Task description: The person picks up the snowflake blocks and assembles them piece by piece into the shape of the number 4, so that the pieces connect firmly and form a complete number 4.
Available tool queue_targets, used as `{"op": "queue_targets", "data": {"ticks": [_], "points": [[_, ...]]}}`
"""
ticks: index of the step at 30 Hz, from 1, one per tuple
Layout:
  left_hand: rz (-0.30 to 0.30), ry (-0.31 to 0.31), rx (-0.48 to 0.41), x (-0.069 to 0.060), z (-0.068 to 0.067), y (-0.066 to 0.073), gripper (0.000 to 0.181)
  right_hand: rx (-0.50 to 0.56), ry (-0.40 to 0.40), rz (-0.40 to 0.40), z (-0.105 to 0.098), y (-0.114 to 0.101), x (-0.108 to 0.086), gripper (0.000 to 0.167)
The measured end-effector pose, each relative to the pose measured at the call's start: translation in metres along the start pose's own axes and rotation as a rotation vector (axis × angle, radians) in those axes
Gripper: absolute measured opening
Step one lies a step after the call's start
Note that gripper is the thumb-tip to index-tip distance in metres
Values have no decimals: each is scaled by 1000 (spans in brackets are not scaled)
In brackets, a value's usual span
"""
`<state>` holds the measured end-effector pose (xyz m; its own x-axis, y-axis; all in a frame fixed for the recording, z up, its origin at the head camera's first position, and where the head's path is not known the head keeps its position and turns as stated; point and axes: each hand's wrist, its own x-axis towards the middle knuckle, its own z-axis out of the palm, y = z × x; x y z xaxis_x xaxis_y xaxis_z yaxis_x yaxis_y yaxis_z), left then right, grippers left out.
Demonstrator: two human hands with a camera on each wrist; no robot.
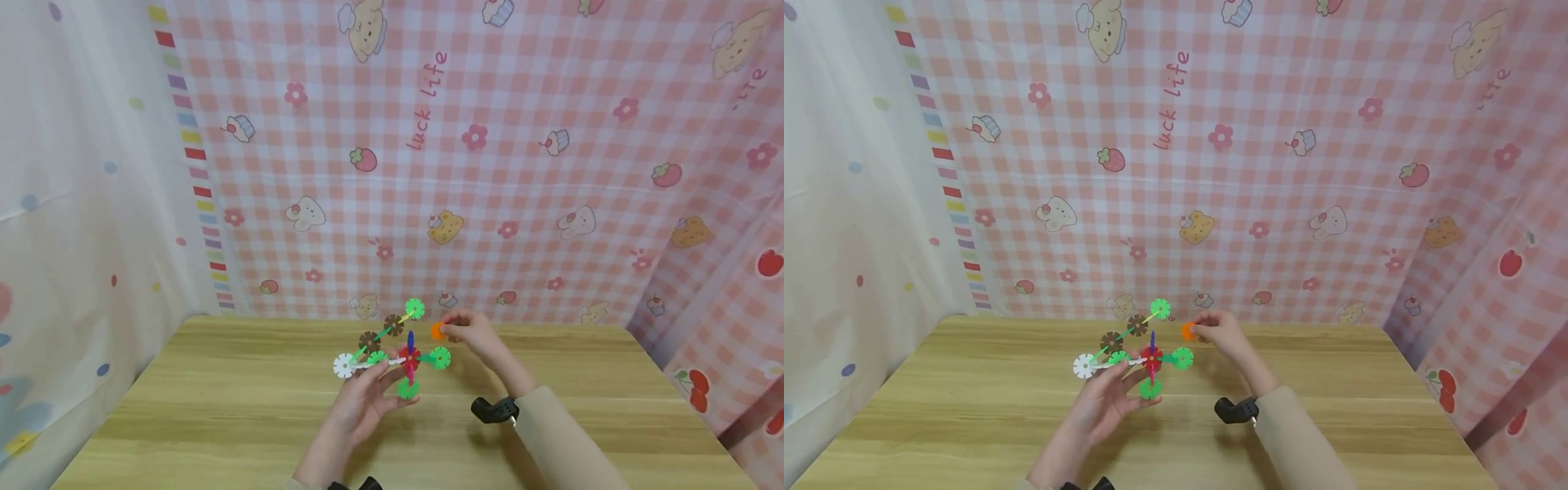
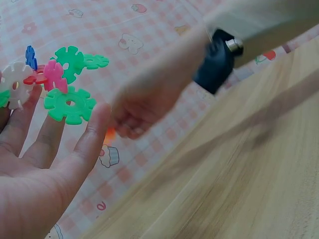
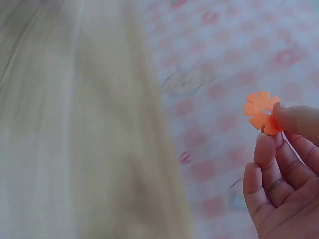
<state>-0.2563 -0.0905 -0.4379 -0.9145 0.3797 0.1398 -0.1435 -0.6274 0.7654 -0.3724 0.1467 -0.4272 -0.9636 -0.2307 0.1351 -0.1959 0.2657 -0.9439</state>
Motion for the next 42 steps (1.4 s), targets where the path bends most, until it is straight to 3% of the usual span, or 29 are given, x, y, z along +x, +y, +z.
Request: {"op": "queue_targets", "data": {"ticks": [11,20,26,42], "points": [[-5,-32,11,0,1,-1,20,45,-76,-88,-11,-61,-15,18],[-13,-24,36,2,1,-2,19,77,-183,-158,1,-94,-30,20],[-9,-24,36,2,2,-3,19,64,-221,-182,10,-99,-34,19],[5,-16,29,2,3,-1,19,68,-196,-206,20,-98,-34,18]]}}
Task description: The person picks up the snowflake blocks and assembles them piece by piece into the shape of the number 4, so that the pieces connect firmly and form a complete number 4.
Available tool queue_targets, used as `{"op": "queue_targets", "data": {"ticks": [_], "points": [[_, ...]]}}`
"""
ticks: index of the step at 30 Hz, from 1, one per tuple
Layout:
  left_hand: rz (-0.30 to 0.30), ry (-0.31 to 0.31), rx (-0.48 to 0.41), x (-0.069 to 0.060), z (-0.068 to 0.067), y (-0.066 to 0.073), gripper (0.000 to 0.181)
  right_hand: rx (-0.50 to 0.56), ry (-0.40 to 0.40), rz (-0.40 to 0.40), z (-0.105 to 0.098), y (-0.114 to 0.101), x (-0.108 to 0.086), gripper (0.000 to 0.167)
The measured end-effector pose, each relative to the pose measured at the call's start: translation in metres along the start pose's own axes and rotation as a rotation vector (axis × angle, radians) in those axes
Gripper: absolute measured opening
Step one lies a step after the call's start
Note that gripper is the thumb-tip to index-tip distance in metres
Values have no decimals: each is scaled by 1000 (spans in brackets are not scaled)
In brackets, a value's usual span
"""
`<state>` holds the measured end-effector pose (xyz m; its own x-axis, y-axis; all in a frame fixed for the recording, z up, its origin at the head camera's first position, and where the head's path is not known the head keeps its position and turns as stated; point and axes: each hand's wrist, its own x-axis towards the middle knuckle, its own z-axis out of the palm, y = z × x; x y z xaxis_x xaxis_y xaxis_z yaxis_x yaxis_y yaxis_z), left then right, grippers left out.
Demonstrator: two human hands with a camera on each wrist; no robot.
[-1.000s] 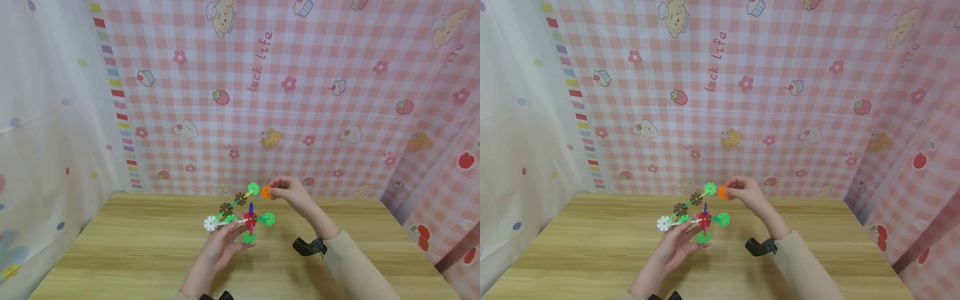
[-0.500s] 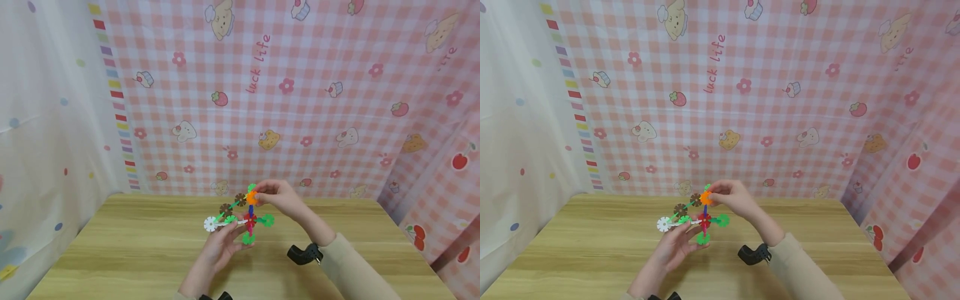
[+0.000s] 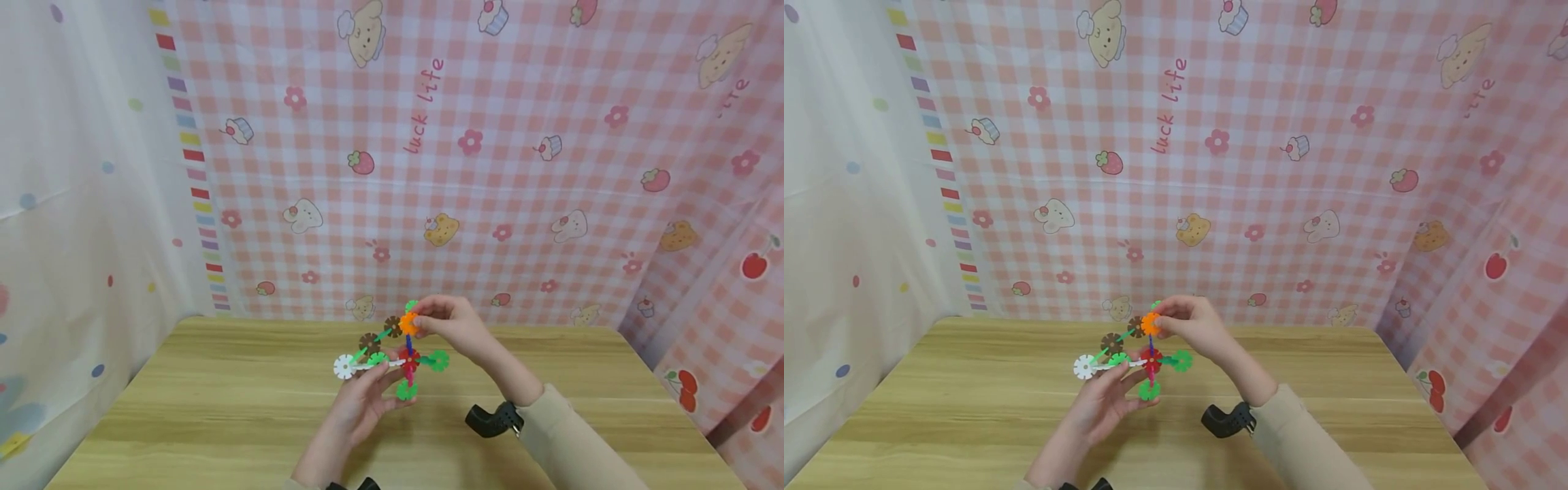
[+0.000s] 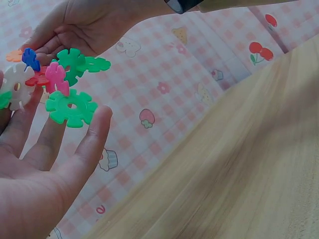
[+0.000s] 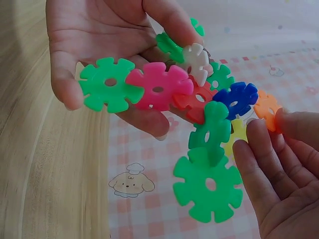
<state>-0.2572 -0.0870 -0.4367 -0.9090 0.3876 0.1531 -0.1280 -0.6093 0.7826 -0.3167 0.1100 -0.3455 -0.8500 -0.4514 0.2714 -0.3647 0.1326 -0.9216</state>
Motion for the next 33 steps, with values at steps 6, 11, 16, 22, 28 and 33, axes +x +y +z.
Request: {"op": "queue_targets", "data": {"ticks": [6,11,16,22,28,33], "points": [[5,-22,20,0,-1,0,19,-2,11,-2,0,0,-1,18],[8,-23,34,0,-1,0,19,-27,-3,-9,0,2,-2,17],[11,-9,35,0,0,0,18,-47,-10,-14,0,4,-2,15],[16,9,-9,1,2,-2,16,-51,-10,-36,0,5,-2,16],[9,39,-48,0,4,-2,22,-52,14,-30,1,5,-3,15],[10,45,-41,0,6,-3,20,-42,31,-29,2,6,-5,14]]}}
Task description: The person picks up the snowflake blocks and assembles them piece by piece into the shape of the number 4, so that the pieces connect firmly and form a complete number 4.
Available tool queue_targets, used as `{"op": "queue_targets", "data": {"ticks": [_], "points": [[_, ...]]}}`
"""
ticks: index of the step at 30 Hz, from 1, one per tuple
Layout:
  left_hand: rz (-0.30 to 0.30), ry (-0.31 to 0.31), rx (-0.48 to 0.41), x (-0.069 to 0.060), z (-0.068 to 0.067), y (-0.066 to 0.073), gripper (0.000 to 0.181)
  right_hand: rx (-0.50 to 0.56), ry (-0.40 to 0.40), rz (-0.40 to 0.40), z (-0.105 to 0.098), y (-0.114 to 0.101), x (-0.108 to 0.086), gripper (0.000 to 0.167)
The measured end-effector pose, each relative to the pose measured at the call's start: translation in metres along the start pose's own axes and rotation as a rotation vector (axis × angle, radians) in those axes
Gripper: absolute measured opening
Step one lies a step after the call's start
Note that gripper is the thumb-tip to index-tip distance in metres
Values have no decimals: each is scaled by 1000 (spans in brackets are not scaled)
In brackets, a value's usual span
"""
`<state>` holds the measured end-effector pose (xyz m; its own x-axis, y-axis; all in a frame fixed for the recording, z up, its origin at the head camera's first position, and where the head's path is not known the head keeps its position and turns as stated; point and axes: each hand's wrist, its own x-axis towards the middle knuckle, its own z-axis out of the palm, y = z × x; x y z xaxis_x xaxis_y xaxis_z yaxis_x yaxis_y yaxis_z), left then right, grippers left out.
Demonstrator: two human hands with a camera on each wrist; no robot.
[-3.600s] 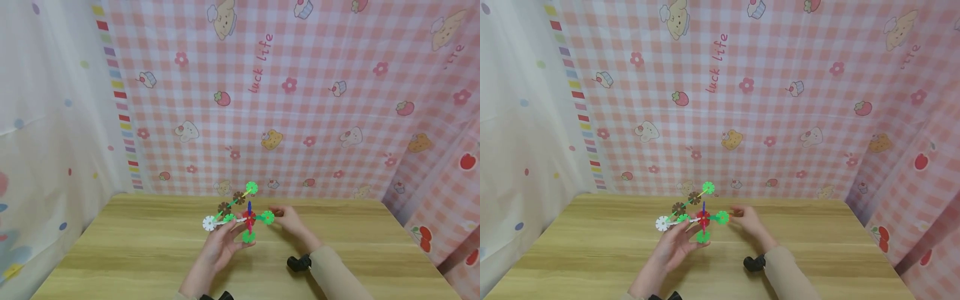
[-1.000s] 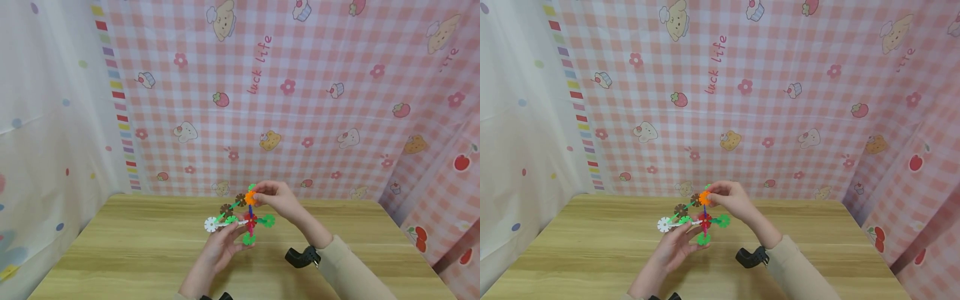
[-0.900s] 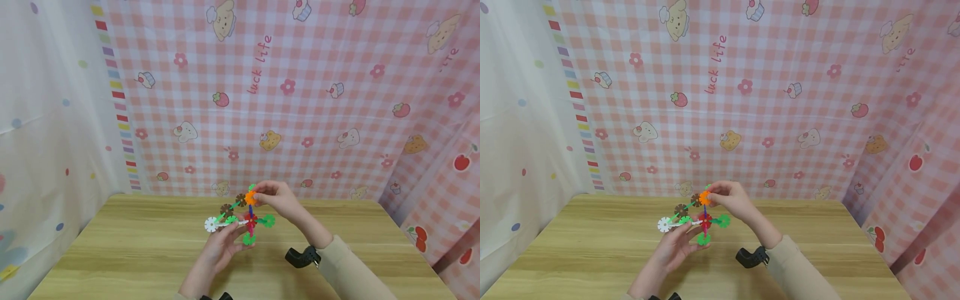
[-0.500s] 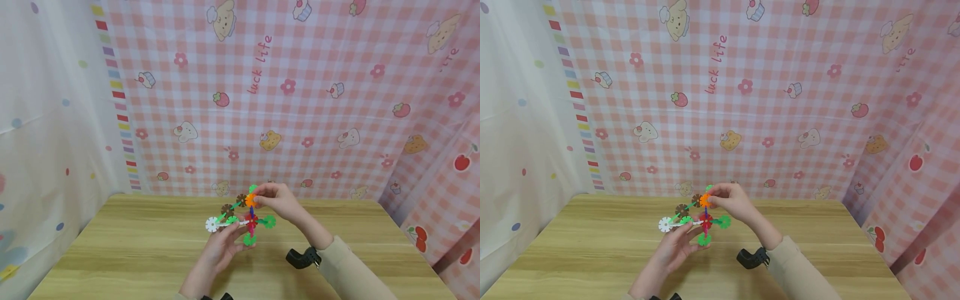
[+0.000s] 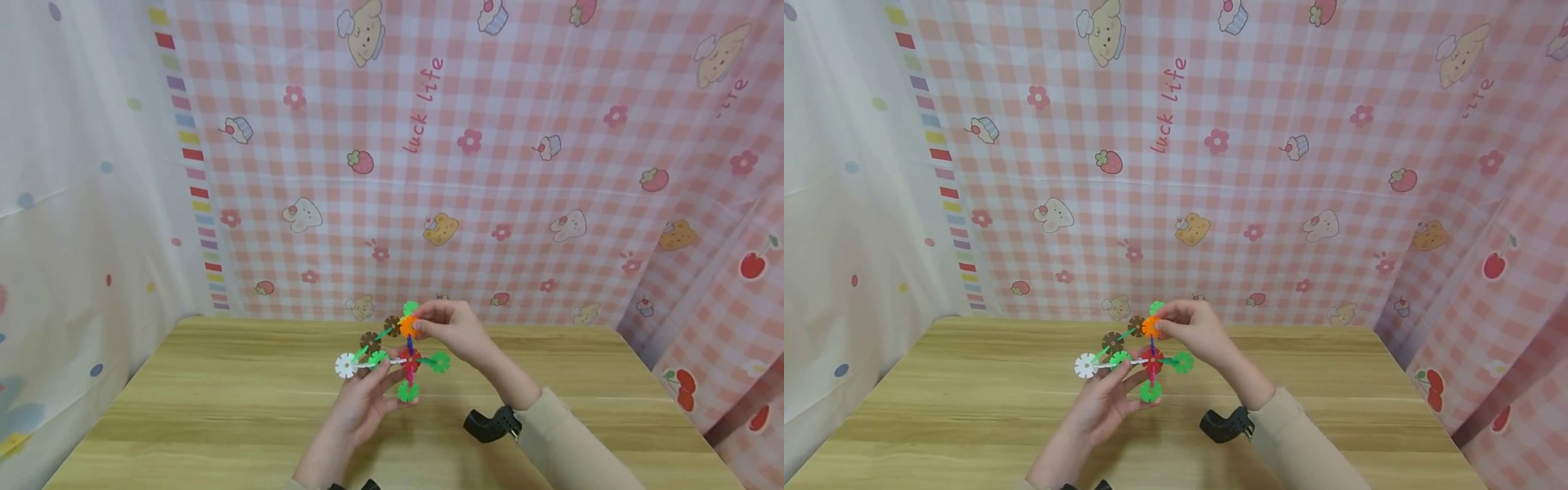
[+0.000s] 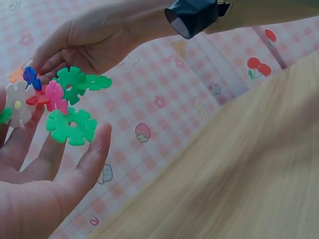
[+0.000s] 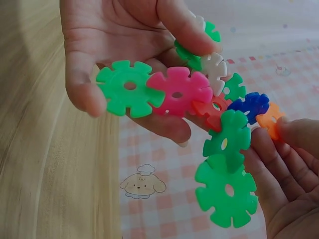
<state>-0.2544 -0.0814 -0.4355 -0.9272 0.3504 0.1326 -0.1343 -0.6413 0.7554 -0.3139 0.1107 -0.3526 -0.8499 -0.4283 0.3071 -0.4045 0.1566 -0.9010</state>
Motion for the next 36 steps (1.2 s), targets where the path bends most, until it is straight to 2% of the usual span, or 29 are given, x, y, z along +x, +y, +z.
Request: {"op": "queue_targets", "data": {"ticks": [7,15,22,26,36], "points": [[1,30,-24,0,3,-3,13,34,2,9,0,3,0,16],[-7,20,-24,-1,5,-3,14,-29,-12,26,-2,0,0,13],[-27,25,-44,0,7,-5,17,-47,-18,35,-6,-1,-3,15],[-17,21,-41,-1,7,-5,19,-52,-24,26,-7,-2,-3,15],[10,16,-40,-1,7,-1,16,-10,73,48,0,1,-3,16]]}}
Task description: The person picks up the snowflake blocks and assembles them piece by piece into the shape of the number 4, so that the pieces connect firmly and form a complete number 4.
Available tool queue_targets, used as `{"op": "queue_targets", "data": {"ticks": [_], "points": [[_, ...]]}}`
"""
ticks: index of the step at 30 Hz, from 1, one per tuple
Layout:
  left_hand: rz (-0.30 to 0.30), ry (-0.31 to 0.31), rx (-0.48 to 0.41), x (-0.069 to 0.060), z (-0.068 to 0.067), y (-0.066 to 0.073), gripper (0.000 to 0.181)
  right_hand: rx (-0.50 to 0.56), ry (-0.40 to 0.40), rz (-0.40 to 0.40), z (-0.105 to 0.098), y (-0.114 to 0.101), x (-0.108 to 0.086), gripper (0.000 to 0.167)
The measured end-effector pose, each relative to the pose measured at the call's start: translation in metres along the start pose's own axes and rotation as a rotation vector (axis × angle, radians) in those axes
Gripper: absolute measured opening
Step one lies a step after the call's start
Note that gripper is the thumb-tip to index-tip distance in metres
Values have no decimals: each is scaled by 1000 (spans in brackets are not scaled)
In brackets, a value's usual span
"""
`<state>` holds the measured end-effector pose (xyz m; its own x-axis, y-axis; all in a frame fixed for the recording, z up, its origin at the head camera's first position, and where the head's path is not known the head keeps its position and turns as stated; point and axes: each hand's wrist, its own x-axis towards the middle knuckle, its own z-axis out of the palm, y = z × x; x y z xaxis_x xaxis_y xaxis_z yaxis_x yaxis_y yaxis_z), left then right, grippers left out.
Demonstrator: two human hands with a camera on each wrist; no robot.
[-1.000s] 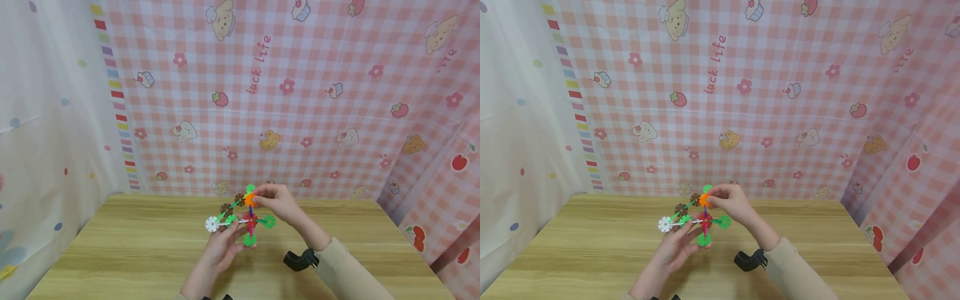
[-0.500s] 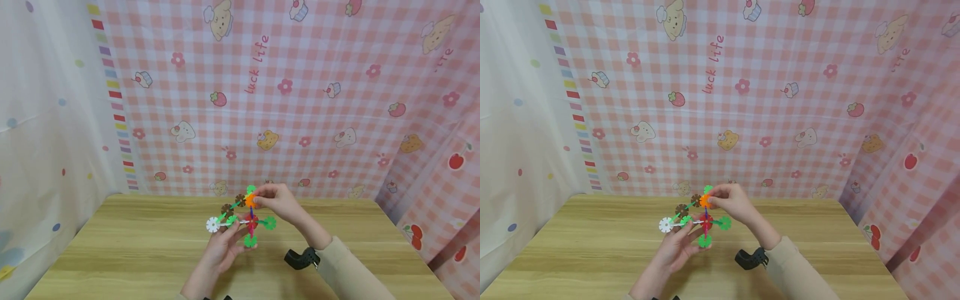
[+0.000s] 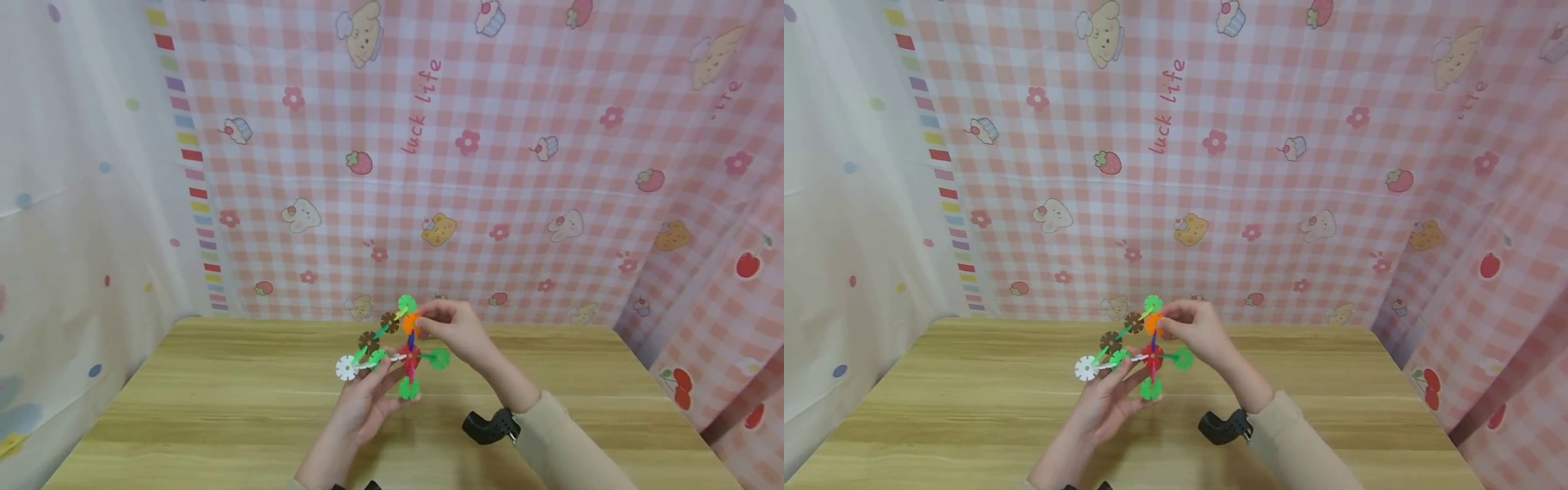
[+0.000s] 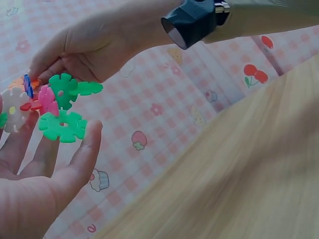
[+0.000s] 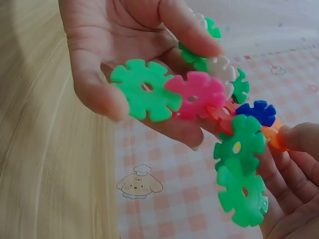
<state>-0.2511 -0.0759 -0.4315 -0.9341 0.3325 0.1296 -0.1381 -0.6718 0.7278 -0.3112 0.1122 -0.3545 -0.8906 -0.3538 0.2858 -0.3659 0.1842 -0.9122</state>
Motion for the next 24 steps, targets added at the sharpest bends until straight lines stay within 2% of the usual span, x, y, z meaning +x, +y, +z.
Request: {"op": "queue_targets", "data": {"ticks": [5,10,15,19,24], "points": [[-11,10,3,0,2,3,16,28,24,8,3,3,-1,21],[-20,21,13,0,1,4,19,30,8,8,4,7,-1,28],[-11,20,32,1,0,2,20,30,19,-10,1,12,-8,36],[-5,23,24,2,0,1,21,-5,58,-17,2,19,-20,32],[-16,23,2,3,-1,-2,16,-5,30,-16,7,30,-35,23]]}}
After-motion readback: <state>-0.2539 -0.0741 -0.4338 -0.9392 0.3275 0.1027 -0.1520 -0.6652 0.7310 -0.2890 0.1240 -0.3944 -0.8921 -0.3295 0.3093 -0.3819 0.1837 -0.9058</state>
